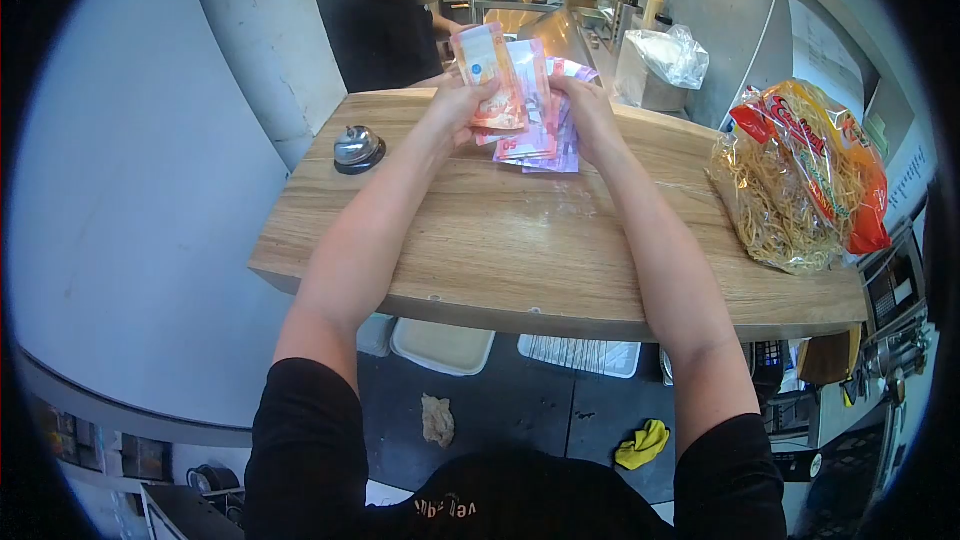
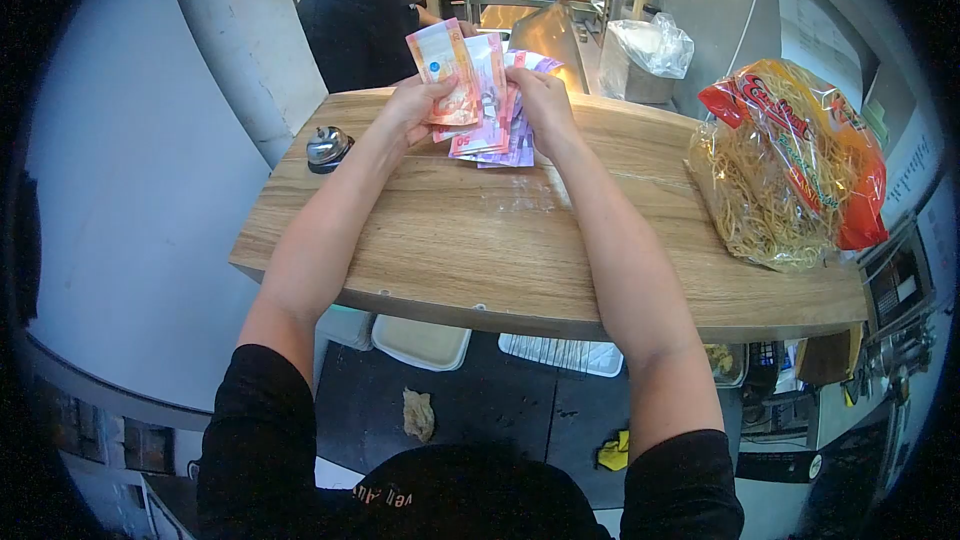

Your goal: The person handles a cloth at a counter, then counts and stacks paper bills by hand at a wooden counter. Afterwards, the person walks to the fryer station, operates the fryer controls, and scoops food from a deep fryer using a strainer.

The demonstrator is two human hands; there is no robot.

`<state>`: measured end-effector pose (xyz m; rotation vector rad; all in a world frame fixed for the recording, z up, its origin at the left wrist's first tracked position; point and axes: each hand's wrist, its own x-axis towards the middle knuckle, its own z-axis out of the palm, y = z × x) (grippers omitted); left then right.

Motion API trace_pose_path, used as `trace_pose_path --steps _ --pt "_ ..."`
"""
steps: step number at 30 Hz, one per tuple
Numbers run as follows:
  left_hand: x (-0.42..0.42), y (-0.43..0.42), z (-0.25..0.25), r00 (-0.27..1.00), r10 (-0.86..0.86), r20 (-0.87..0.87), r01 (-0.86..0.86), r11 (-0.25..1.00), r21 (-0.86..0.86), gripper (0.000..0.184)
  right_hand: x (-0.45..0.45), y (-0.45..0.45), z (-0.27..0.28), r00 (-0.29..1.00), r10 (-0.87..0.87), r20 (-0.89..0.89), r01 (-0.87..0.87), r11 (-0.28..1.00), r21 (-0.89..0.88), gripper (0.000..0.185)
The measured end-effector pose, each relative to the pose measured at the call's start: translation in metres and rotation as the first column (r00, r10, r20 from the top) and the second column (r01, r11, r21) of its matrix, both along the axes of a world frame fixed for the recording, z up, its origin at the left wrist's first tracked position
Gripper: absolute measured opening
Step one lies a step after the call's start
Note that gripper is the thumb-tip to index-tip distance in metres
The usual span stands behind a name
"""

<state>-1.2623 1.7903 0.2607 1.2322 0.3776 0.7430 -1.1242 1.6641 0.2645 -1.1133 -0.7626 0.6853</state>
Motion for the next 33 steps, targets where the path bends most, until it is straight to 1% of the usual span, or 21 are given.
trace_pose_path --steps 1,2,4,5,7,11,13,14,16,17,19,20,22,23,25,26,28,29,31,32,33 --pt "0.000 -0.001 0.001 1.000 0.000 0.000 0.000 1.000 0.000 0.027 -0.001 -0.001 0.002 0.999 0.011 -0.044 -0.012 1.000 -0.020 0.024" --pt "-0.001 -0.002 0.002 1.000 0.004 0.006 -0.004 1.000 -0.012 0.027 -0.001 -0.001 0.000 0.999 0.011 -0.044 -0.012 1.000 -0.020 0.024" --pt "-0.002 -0.004 0.003 1.000 0.008 0.011 -0.008 1.000 -0.026 0.027 0.002 0.001 -0.007 0.989 -0.024 0.147 0.025 1.000 0.000 0.023" --pt "-0.003 -0.005 0.004 1.000 -0.011 0.013 0.011 1.000 -0.028 0.027 0.005 0.001 -0.009 0.989 -0.024 0.147 0.025 1.000 0.000 0.023" --pt "-0.004 -0.007 0.005 0.999 -0.030 0.014 0.031 0.999 -0.030 0.028 0.009 0.002 -0.010 0.977 -0.025 0.213 0.018 0.999 0.033 0.022" --pt "-0.003 -0.005 0.004 0.999 -0.034 0.022 0.035 0.999 -0.035 0.031 0.012 0.000 -0.009 0.969 -0.076 0.235 0.082 0.997 -0.013 0.021" --pt "-0.002 0.000 0.002 1.000 -0.022 0.013 0.022 0.999 -0.025 0.032 0.012 0.001 -0.008 0.986 -0.067 0.154 0.072 0.997 -0.026 0.023" --pt "-0.001 0.003 0.000 1.000 -0.012 0.028 0.013 1.000 -0.014 0.032 0.011 0.002 -0.009 0.986 -0.067 0.154 0.071 0.997 -0.026 0.023" --pt "-0.002 0.002 0.002 0.999 -0.001 0.043 0.001 1.000 -0.004 0.033 0.006 0.005 -0.013 0.908 -0.282 0.310 0.244 0.957 0.157 0.023" --pt "-0.004 0.000 0.004 0.999 0.000 0.033 0.001 1.000 -0.018 0.032 0.007 0.009 -0.015 0.908 -0.281 0.311 0.242 0.957 0.157 0.023" --pt "-0.006 -0.004 0.008 1.000 0.001 0.024 0.000 0.999 -0.033 0.032 0.011 0.015 -0.018 0.727 -0.519 0.450 0.375 0.849 0.372 0.025" --pt "-0.007 -0.005 0.009 1.000 0.001 0.013 0.000 0.999 -0.040 0.032 0.015 0.014 -0.019 0.727 -0.518 0.451 0.374 0.849 0.372 0.025" --pt "-0.006 -0.003 0.007 1.000 0.001 0.002 -0.001 0.999 -0.047 0.032 0.026 0.008 -0.018 0.844 -0.225 0.486 0.194 0.974 0.113 0.030" --pt "-0.004 0.001 0.005 1.000 -0.005 0.021 0.006 0.999 -0.045 0.032 0.030 0.009 -0.018 0.844 -0.224 0.487 0.194 0.975 0.113 0.030" --pt "-0.004 0.002 0.004 0.999 -0.010 0.040 0.012 0.999 -0.043 0.032 0.036 0.013 -0.022 0.954 -0.071 0.292 0.093 0.994 -0.063 0.032" --pt "-0.006 0.000 0.006 0.999 -0.021 0.042 0.022 0.999 -0.039 0.032 0.038 0.017 -0.025 0.954 -0.070 0.292 0.092 0.994 -0.062 0.032" --pt "-0.008 -0.005 0.008 0.999 -0.033 0.041 0.034 0.999 -0.036 0.032 0.035 0.020 -0.030 0.842 -0.380 0.383 0.361 0.924 0.125 0.024" --pt "-0.009 -0.007 0.010 0.999 -0.043 0.029 0.044 0.998 -0.033 0.032 0.035 0.019 -0.028 0.842 -0.381 0.382 0.362 0.924 0.124 0.024" --pt "-0.009 -0.010 0.012 0.998 -0.054 0.016 0.054 0.998 -0.031 0.032 0.035 0.017 -0.025 0.848 -0.374 0.375 0.412 0.911 -0.025 0.022" --pt "-0.009 -0.011 0.012 0.998 -0.063 0.012 0.064 0.997 -0.041 0.031 0.036 0.018 -0.026 0.848 -0.375 0.374 0.413 0.910 -0.025 0.022" --pt "-0.009 -0.012 0.013 0.997 -0.072 0.008 0.073 0.996 -0.051 0.031 0.037 0.018 -0.026 0.806 -0.386 0.449 0.419 0.907 0.029 0.018"
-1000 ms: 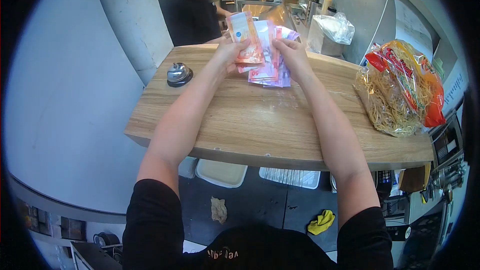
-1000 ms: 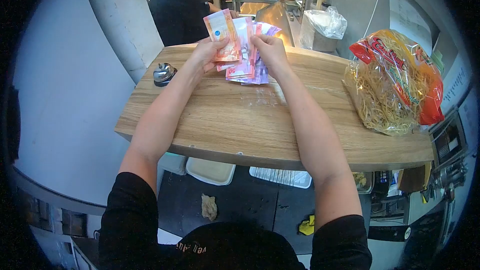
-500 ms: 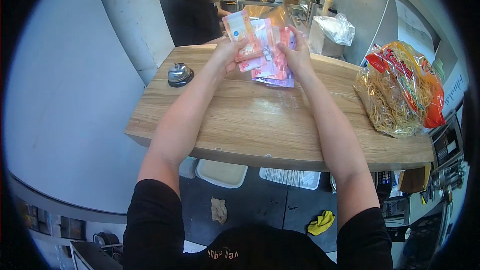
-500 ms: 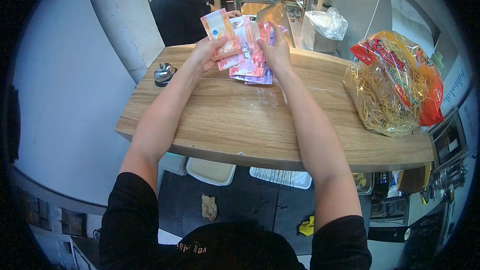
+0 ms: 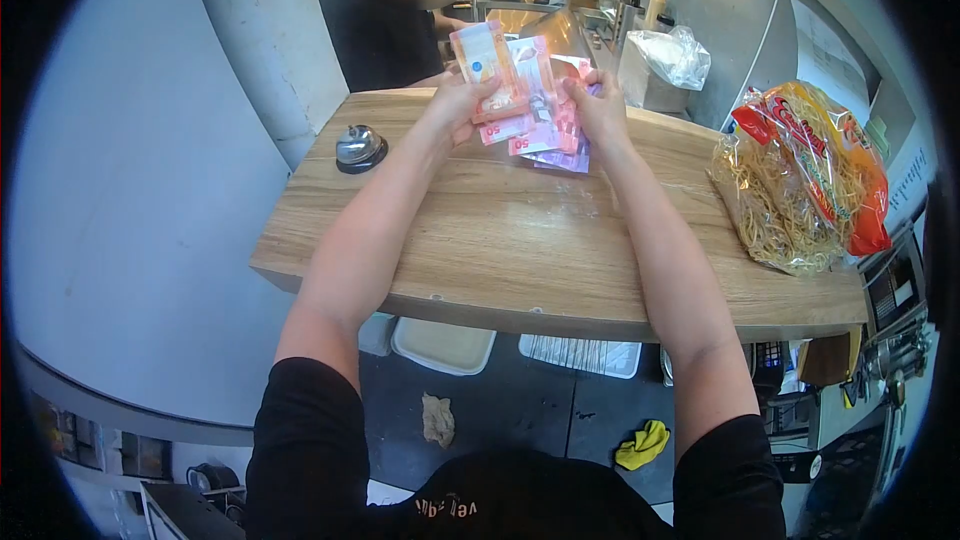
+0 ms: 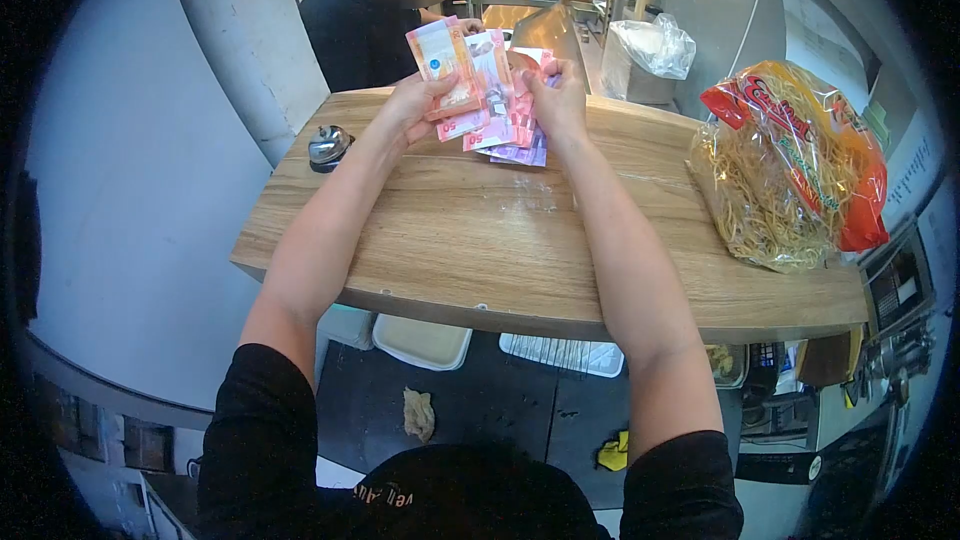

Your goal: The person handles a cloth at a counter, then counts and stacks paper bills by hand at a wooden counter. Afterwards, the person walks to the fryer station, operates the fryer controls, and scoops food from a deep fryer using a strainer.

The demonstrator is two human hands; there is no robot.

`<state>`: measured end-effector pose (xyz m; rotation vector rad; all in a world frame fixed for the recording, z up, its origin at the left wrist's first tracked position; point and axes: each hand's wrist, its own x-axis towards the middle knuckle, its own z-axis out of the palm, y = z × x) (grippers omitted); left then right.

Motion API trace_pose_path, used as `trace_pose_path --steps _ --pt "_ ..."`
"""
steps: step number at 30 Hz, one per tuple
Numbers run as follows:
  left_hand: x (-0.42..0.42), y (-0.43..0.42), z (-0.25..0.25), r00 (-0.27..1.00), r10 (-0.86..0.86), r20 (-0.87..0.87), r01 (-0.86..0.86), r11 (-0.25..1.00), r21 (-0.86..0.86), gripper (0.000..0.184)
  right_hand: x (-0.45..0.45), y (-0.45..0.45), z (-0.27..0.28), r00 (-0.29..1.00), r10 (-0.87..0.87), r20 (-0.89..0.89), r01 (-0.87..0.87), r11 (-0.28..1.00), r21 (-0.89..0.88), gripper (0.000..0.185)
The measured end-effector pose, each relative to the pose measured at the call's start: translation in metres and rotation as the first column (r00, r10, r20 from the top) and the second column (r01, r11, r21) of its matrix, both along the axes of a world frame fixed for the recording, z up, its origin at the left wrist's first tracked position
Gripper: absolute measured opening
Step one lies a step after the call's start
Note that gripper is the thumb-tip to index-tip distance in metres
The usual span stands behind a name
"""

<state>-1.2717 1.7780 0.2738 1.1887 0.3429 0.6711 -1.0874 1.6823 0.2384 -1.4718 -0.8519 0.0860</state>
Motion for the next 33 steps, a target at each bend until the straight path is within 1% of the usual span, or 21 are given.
trace_pose_path --steps 1,2,4,5,7,8,10,11,13,14,16,17,19,20,22,23,25,26,28,31,33 --pt "0.002 0.004 -0.003 1.000 -0.001 -0.001 0.001 1.000 0.000 0.031 -0.002 -0.001 0.002 0.995 -0.007 0.098 0.006 1.000 0.014 0.016" --pt "0.003 0.009 -0.006 1.000 -0.017 0.010 0.017 1.000 0.022 0.030 -0.004 -0.004 0.004 0.995 -0.007 0.098 0.006 1.000 0.014 0.016" --pt "0.004 0.010 -0.008 0.999 -0.034 0.021 0.033 0.998 0.045 0.029 -0.010 -0.007 0.006 0.971 0.233 -0.054 -0.229 0.971 0.071 0.014" --pt "0.003 0.007 -0.007 0.999 -0.029 0.023 0.029 0.999 0.019 0.029 -0.012 -0.006 0.006 0.971 0.233 -0.054 -0.229 0.971 0.072 0.014" --pt "0.004 0.006 -0.007 0.999 -0.025 0.025 0.025 1.000 -0.007 0.028 -0.018 -0.006 0.008 0.890 0.395 -0.226 -0.361 0.915 0.179 0.017" --pt "0.006 0.008 -0.009 1.000 -0.009 0.023 0.009 1.000 -0.009 0.027 -0.022 -0.008 0.010 0.890 0.395 -0.226 -0.361 0.915 0.178 0.017" --pt "0.005 0.008 -0.009 1.000 0.009 0.021 -0.008 1.000 -0.012 0.026 -0.028 -0.016 0.018 0.818 0.447 -0.362 -0.401 0.895 0.196 0.025" --pt "0.004 0.006 -0.008 1.000 0.016 -0.007 -0.016 1.000 -0.001 0.025 -0.030 -0.019 0.022 0.818 0.447 -0.362 -0.403 0.894 0.196 0.025" --pt "0.003 0.006 -0.007 0.999 0.023 -0.034 -0.023 1.000 0.011 0.025 -0.033 -0.022 0.028 0.723 0.536 -0.435 -0.494 0.842 0.218 0.025" --pt "0.005 0.008 -0.009 1.000 0.022 -0.012 -0.022 1.000 0.007 0.024 -0.032 -0.020 0.024 0.723 0.537 -0.434 -0.494 0.842 0.218 0.025" --pt "0.005 0.008 -0.010 1.000 0.020 0.011 -0.020 1.000 0.005 0.024 -0.028 -0.014 0.015 0.868 0.445 -0.218 -0.430 0.895 0.117 0.025" --pt "0.004 0.006 -0.009 0.999 0.019 0.026 -0.019 1.000 -0.006 0.023 -0.024 -0.014 0.013 0.868 0.445 -0.218 -0.430 0.895 0.117 0.025" --pt "0.004 0.009 -0.009 0.999 0.018 0.041 -0.017 1.000 -0.018 0.023 -0.020 -0.015 0.014 0.905 0.363 -0.221 -0.361 0.931 0.051 0.024" --pt "0.004 0.014 -0.009 0.999 0.009 0.034 -0.009 1.000 0.000 0.024 -0.021 -0.017 0.016 0.905 0.362 -0.221 -0.360 0.932 0.051 0.024" --pt "0.005 0.017 -0.009 1.000 -0.001 0.027 0.000 1.000 0.020 0.025 -0.021 -0.021 0.020 0.922 0.326 -0.209 -0.342 0.939 -0.045 0.022" --pt "0.004 0.014 -0.007 1.000 0.000 0.011 0.000 0.999 0.043 0.025 -0.020 -0.019 0.018 0.922 0.326 -0.208 -0.342 0.939 -0.044 0.022" --pt "0.005 0.014 -0.007 1.000 0.001 -0.005 -0.001 0.998 0.067 0.025 -0.019 -0.013 0.012 0.890 0.364 -0.275 -0.370 0.929 0.032 0.024" --pt "0.006 0.016 -0.010 1.000 0.015 -0.023 -0.013 0.996 0.094 0.025 -0.018 -0.009 0.010 0.890 0.364 -0.275 -0.370 0.928 0.032 0.024" --pt "0.008 0.016 -0.013 0.999 0.029 -0.042 -0.024 0.993 0.118 0.024 -0.021 -0.007 0.009 0.884 0.383 -0.267 -0.365 0.924 0.116 0.025" --pt "0.007 0.014 -0.012 0.997 0.046 -0.058 -0.038 0.990 0.137 0.023 -0.027 -0.020 0.019 0.866 0.420 -0.270 -0.417 0.906 0.072 0.026" --pt "0.007 0.013 -0.012 0.996 0.053 -0.068 -0.044 0.991 0.128 0.022 -0.036 -0.024 0.024 0.870 0.416 -0.264 -0.415 0.908 0.062 0.026"
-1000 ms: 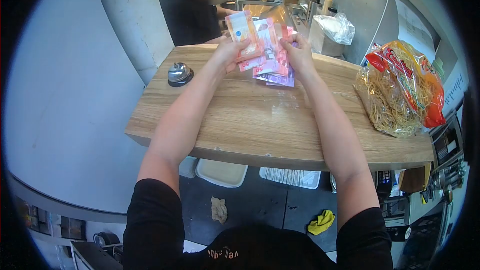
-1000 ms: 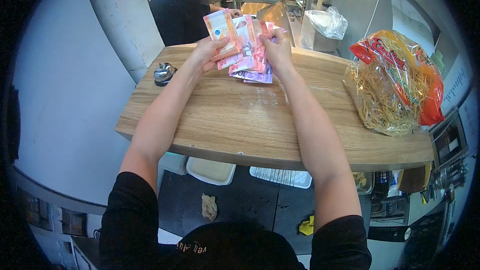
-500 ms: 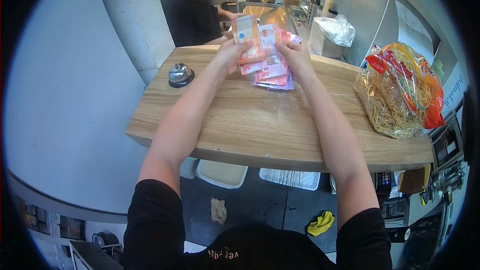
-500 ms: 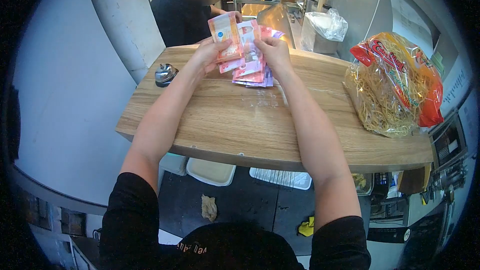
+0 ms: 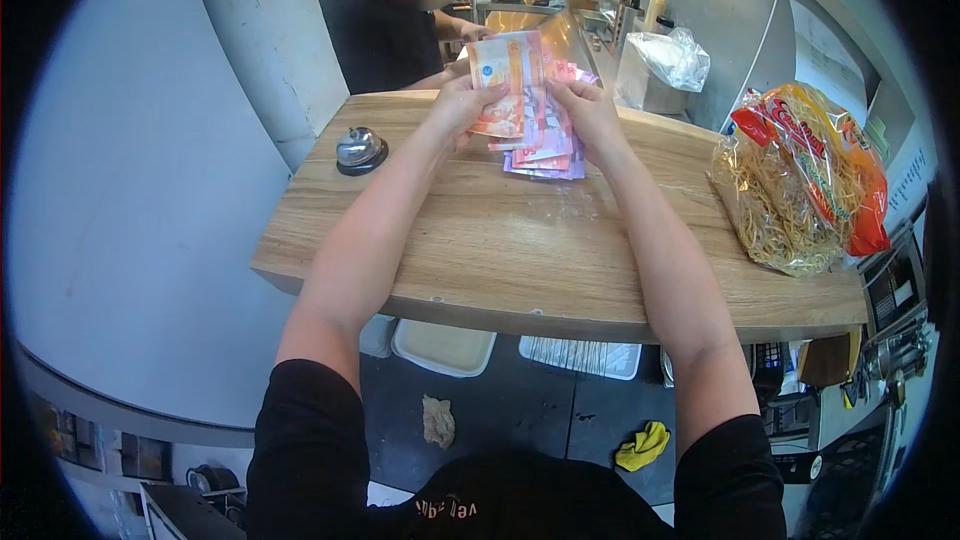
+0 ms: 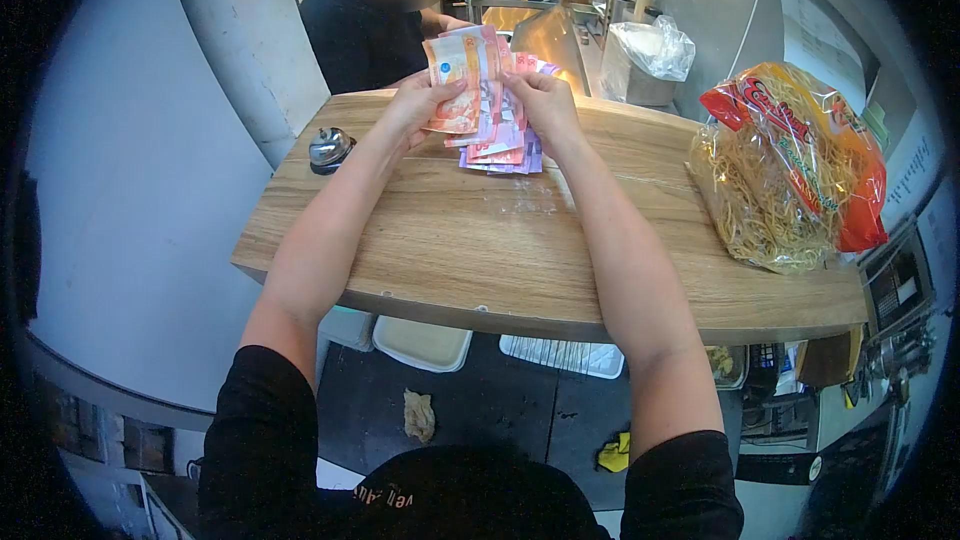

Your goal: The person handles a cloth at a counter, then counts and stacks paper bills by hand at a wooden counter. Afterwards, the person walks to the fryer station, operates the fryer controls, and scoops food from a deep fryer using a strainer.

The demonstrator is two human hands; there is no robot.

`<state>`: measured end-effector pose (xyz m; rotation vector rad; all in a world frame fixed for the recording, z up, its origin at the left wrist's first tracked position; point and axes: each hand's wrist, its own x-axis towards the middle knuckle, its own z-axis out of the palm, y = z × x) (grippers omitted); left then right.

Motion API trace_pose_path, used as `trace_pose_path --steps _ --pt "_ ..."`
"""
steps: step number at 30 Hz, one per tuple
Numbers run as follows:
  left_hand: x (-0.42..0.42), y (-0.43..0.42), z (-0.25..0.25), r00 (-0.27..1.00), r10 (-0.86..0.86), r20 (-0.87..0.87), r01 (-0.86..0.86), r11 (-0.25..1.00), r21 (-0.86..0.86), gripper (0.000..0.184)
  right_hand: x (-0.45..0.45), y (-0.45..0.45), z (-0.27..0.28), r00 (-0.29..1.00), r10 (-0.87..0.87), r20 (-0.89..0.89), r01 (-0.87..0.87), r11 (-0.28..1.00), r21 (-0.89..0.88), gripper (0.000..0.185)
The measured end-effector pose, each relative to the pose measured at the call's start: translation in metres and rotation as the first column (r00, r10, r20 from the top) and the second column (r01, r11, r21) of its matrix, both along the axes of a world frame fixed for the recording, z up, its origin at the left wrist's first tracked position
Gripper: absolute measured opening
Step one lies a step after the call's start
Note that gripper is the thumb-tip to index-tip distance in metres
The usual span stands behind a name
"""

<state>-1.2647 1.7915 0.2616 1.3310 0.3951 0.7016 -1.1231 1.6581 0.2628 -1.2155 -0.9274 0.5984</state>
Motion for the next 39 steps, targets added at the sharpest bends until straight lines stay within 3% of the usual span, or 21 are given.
trace_pose_path --steps 3,8,10,14,17,20,22,26,28,31,35,37,39 --pt "0.002 0.001 -0.004 0.996 0.021 0.087 -0.019 1.000 -0.017 0.022 0.002 0.003 -0.002 1.000 0.008 -0.007 -0.008 1.000 0.006 0.026" --pt "0.000 -0.002 0.000 0.997 -0.041 0.072 0.047 0.996 -0.082 0.024 0.009 0.014 -0.010 0.998 -0.006 -0.057 0.011 0.997 0.077 0.028" --pt "-0.001 -0.005 0.002 0.996 -0.064 0.069 0.070 0.993 -0.092 0.026 0.000 0.011 -0.007 0.982 -0.188 0.022 0.179 0.961 0.210 0.039" --pt "0.001 -0.006 0.000 0.991 -0.107 0.085 0.114 0.990 -0.081 0.024 0.013 0.013 -0.010 0.981 -0.191 0.023 0.186 0.971 0.148 0.048" --pt "-0.001 -0.012 0.004 0.992 -0.098 0.079 0.105 0.991 -0.088 0.022 0.016 0.014 -0.011 0.988 -0.144 0.055 0.135 0.980 0.147 0.037" --pt "-0.003 -0.015 0.007 0.996 -0.067 0.062 0.073 0.992 -0.102 0.022 0.006 0.010 -0.006 0.996 -0.081 0.022 0.081 0.996 0.026 0.027" --pt "0.000 -0.012 0.004 0.997 -0.049 0.061 0.055 0.993 -0.105 0.023 -0.001 0.008 -0.002 0.974 0.066 -0.218 -0.050 0.995 0.081 0.025" --pt "0.003 -0.007 -0.001 0.994 -0.046 0.097 0.056 0.993 -0.103 0.023 -0.004 0.005 -0.002 0.984 0.074 -0.160 -0.063 0.995 0.074 0.025" --pt "0.004 -0.004 -0.004 0.993 -0.055 0.104 0.068 0.990 -0.127 0.024 0.004 0.006 -0.007 0.998 0.055 -0.044 -0.053 0.997 0.050 0.024" --pt "0.002 0.001 -0.005 0.996 -0.079 0.035 0.081 0.994 -0.075 0.025 0.013 0.006 -0.007 0.999 0.050 0.004 -0.050 0.999 -0.018 0.021" --pt "0.000 -0.005 -0.002 0.999 -0.049 0.019 0.050 0.997 -0.058 0.028 0.010 0.007 -0.006 0.998 0.006 -0.070 -0.008 0.999 -0.034 0.018" --pt "0.002 -0.003 -0.003 0.999 -0.024 0.046 0.027 0.997 -0.067 0.028 0.005 0.004 -0.005 0.990 0.011 -0.144 0.002 0.996 0.088 0.022" --pt "0.003 0.001 -0.005 0.998 -0.032 0.056 0.037 0.995 -0.089 0.030 0.012 0.011 -0.012 0.996 0.000 -0.095 0.012 0.991 0.130 0.024"
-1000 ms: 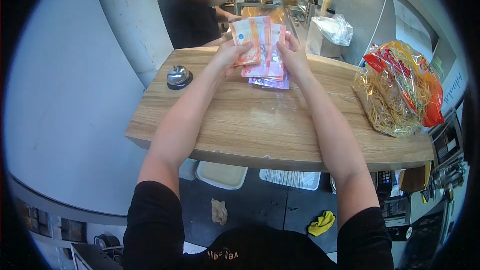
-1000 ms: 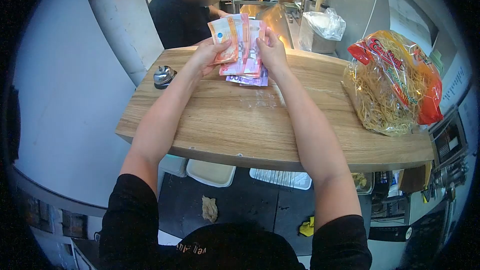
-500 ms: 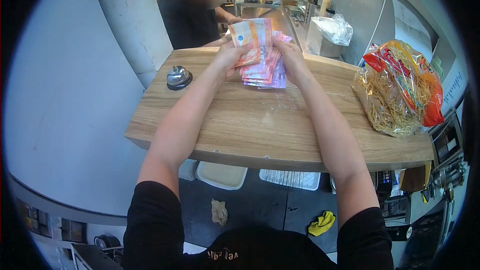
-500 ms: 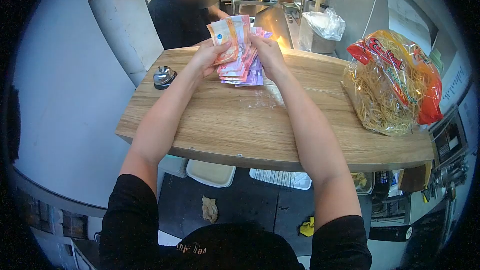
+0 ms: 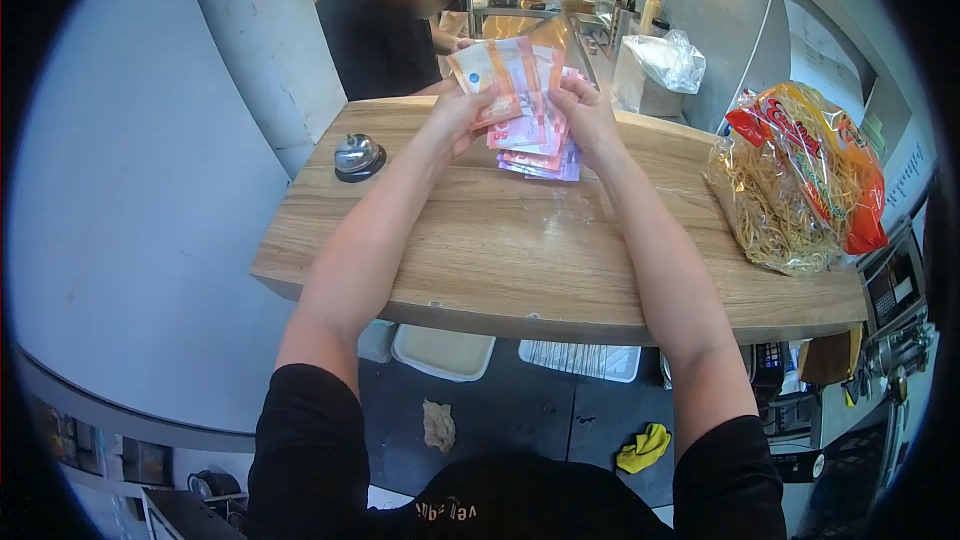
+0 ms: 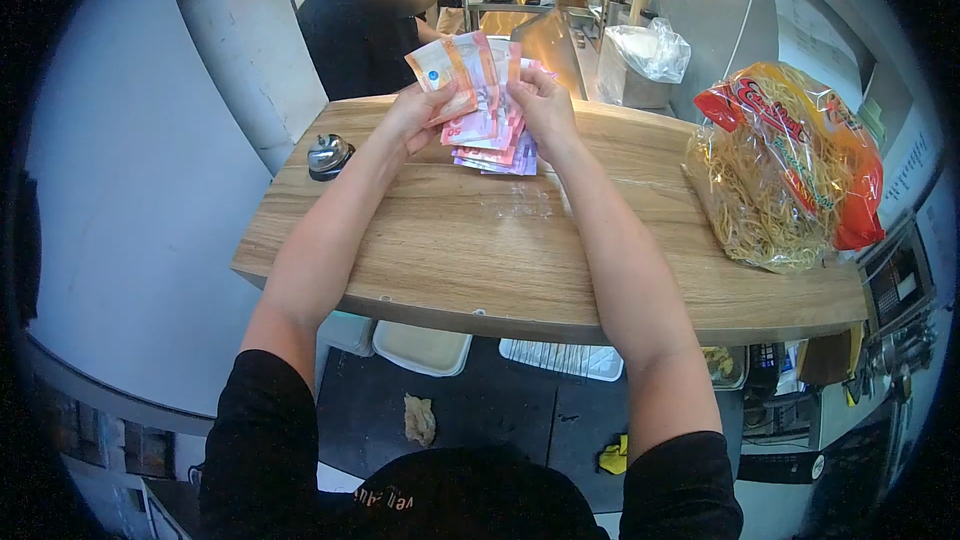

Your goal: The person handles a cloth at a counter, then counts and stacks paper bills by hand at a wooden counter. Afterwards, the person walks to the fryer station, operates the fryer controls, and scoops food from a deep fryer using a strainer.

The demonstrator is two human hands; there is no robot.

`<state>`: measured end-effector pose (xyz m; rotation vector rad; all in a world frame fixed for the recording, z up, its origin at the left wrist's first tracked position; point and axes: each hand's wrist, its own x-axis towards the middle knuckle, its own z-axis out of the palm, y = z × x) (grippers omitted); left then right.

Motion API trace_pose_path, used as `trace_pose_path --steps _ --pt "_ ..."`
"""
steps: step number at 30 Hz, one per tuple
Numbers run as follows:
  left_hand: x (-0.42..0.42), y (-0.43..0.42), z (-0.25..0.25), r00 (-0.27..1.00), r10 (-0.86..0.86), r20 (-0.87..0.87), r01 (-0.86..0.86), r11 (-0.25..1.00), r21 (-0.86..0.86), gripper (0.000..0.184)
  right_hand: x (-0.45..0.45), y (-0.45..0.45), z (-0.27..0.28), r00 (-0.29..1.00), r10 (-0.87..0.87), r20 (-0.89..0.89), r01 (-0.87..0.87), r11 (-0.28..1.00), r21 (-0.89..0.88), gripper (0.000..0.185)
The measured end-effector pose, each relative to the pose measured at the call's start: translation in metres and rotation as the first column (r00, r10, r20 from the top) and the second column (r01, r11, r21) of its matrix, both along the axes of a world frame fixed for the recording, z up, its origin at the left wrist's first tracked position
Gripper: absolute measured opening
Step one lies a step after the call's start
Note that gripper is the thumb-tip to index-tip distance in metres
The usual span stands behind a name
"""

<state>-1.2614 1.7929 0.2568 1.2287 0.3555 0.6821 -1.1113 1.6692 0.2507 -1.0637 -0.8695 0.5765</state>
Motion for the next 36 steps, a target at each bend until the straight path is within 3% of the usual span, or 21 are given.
trace_pose_path --steps 2,4,7,8,10,11,13,16,25,29,32,36 --pt "-0.004 -0.005 0.005 1.000 0.001 -0.019 -0.001 1.000 0.009 0.031 0.005 0.008 -0.008 0.999 -0.018 0.048 0.016 0.999 0.040 0.026" --pt "-0.005 -0.009 0.009 0.999 0.002 -0.037 -0.001 1.000 0.018 0.031 0.011 0.016 -0.016 0.913 -0.317 0.256 0.289 0.947 0.144 0.031" --pt "-0.007 -0.009 0.010 1.000 -0.013 -0.002 0.013 1.000 0.021 0.032 0.022 0.023 -0.020 0.898 -0.373 0.233 0.376 0.926 0.032 0.027" --pt "-0.006 -0.008 0.009 0.999 -0.034 0.010 0.034 0.999 0.005 0.031 0.022 0.020 -0.018 0.898 -0.372 0.233 0.376 0.926 0.031 0.027" --pt "-0.004 -0.006 0.008 0.998 -0.054 0.024 0.054 0.998 -0.010 0.030 0.022 0.010 -0.008 0.971 -0.092 0.220 0.129 0.979 -0.157 0.026" --pt "-0.004 -0.006 0.007 0.999 -0.039 0.027 0.040 0.999 -0.001 0.029 0.017 0.006 -0.004 0.971 -0.091 0.220 0.128 0.979 -0.157 0.026" --pt "-0.002 -0.004 0.004 0.999 -0.024 0.029 0.023 1.000 0.008 0.028 0.004 0.001 0.001 0.997 0.051 0.058 -0.046 0.995 -0.088 0.028" --pt "0.000 0.001 -0.001 1.000 0.009 0.022 -0.009 1.000 -0.010 0.025 -0.006 -0.002 0.009 0.994 0.087 -0.063 -0.092 0.993 -0.075 0.029" --pt "-0.003 -0.001 0.003 1.000 -0.018 0.001 0.018 1.000 0.005 0.028 -0.004 -0.006 0.008 0.990 -0.019 0.139 0.037 0.991 -0.126 0.020" --pt "-0.002 0.000 0.001 0.999 -0.018 -0.033 0.017 1.000 -0.017 0.031 -0.002 -0.006 0.007 0.994 -0.051 0.093 0.066 0.983 -0.170 0.019" --pt "-0.003 0.000 0.004 0.999 -0.011 -0.030 0.011 1.000 -0.004 0.031 0.000 0.000 0.001 0.998 -0.058 -0.017 0.058 0.998 -0.013 0.018" --pt "-0.004 0.001 0.004 0.998 -0.042 -0.055 0.041 0.999 -0.016 0.031 0.001 0.003 0.000 0.967 -0.220 0.129 0.218 0.976 0.025 0.025"
